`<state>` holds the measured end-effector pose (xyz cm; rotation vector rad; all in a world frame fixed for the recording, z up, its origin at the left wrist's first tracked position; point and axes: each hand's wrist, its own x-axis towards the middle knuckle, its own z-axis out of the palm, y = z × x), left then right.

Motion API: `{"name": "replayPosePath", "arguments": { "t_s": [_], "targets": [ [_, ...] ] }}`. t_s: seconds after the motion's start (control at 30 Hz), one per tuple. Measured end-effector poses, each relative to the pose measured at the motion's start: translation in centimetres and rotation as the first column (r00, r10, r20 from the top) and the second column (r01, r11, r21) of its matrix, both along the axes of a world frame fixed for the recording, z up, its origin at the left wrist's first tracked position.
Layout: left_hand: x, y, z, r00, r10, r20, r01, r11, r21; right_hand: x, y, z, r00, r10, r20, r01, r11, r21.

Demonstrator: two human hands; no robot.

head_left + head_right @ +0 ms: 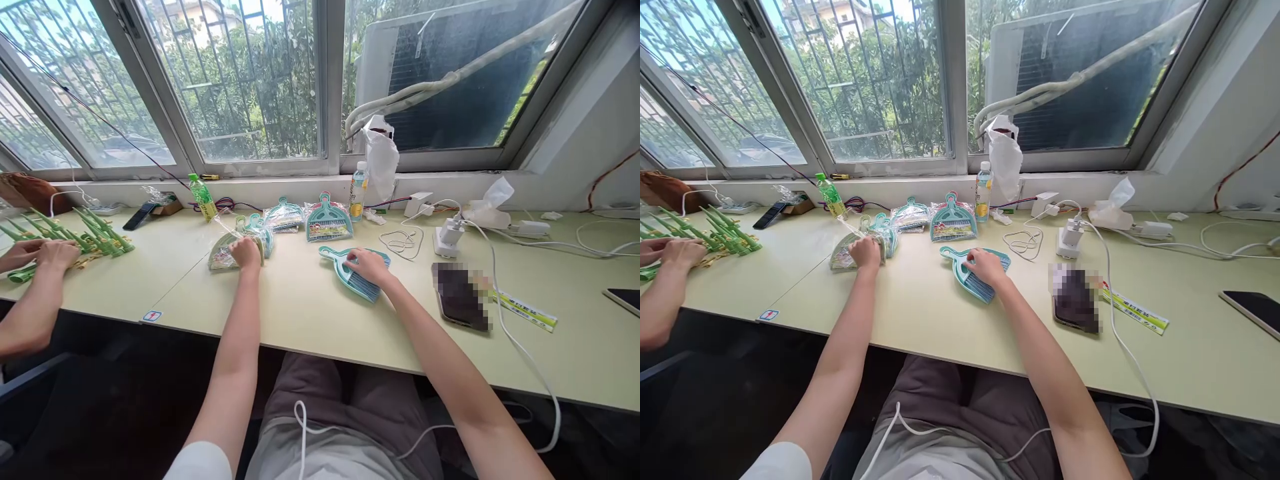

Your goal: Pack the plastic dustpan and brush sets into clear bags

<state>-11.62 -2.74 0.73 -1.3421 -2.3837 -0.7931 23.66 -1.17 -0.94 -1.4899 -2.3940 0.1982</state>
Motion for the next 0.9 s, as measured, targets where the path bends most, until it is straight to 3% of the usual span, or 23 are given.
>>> {"name": "replayPosePath", "arguments": {
  "t_s": [0.1,0.17,0.23,0.33,0.43,0.53,0.6,0.63,0.67,0.7,0.8,0.83,0.9],
  "targets": [
    [1.0,-0.1,0.5,0.998,-0.054,-0.042,0.058,0.994,0.09,-0.1,-0.1,0.1,1.0,-0.004,0.008,0.004,1.0,-0.023],
    [3.0,-0.1,1.0,0.984,-0.15,-0.091,0.164,0.97,0.179,-0.1,-0.1,0.2,1.0,-0.017,0.012,0.017,0.999,-0.032],
    [5.5,0.0,1.4,0.952,-0.266,-0.151,0.29,0.942,0.17,-0.1,-0.2,0.5,0.999,-0.047,0.015,0.047,0.998,-0.033],
    [8.8,0.1,1.2,0.867,-0.437,-0.238,0.431,0.899,-0.079,0.3,-0.1,1.3,0.992,-0.129,0.0,0.129,0.991,-0.032],
    [10.3,0.1,0.6,0.799,-0.537,-0.27,0.461,0.836,-0.298,1.2,0.3,2.0,0.96,-0.261,-0.103,0.262,0.965,-0.002],
    [10.5,0.0,0.4,0.801,-0.564,-0.199,0.5,0.814,-0.295,1.8,0.7,2.5,0.909,-0.306,-0.283,0.33,0.943,0.041],
    [10.9,-0.1,0.6,0.814,-0.579,-0.045,0.566,0.808,-0.161,1.5,0.7,2.6,0.884,-0.258,-0.389,0.31,0.948,0.075],
    [11.3,-0.2,0.8,0.786,-0.613,0.075,0.617,0.784,-0.065,1.1,0.5,2.7,0.875,-0.223,-0.429,0.289,0.953,0.095],
    [11.9,-0.4,0.9,0.715,-0.667,0.212,0.675,0.737,0.039,0.6,0.2,2.8,0.868,-0.186,-0.459,0.265,0.958,0.111],
    [12.6,-0.5,0.9,0.594,-0.725,0.348,0.732,0.667,0.138,0.0,-0.1,2.8,0.864,-0.15,-0.481,0.237,0.963,0.124],
    [14.8,-1.0,0.8,0.132,-0.749,0.649,0.831,0.441,0.34,-1.6,-1.2,3.0,0.856,-0.07,-0.512,0.166,0.976,0.144],
    [15.3,-1.2,0.7,0.03,-0.703,0.711,0.839,0.404,0.363,-1.9,-1.4,3.1,0.852,-0.058,-0.52,0.153,0.978,0.142],
    [16.0,-1.5,0.5,-0.071,-0.602,0.795,0.847,0.385,0.367,-2.1,-1.5,3.0,0.841,-0.057,-0.538,0.144,0.982,0.119]
  ]
}}
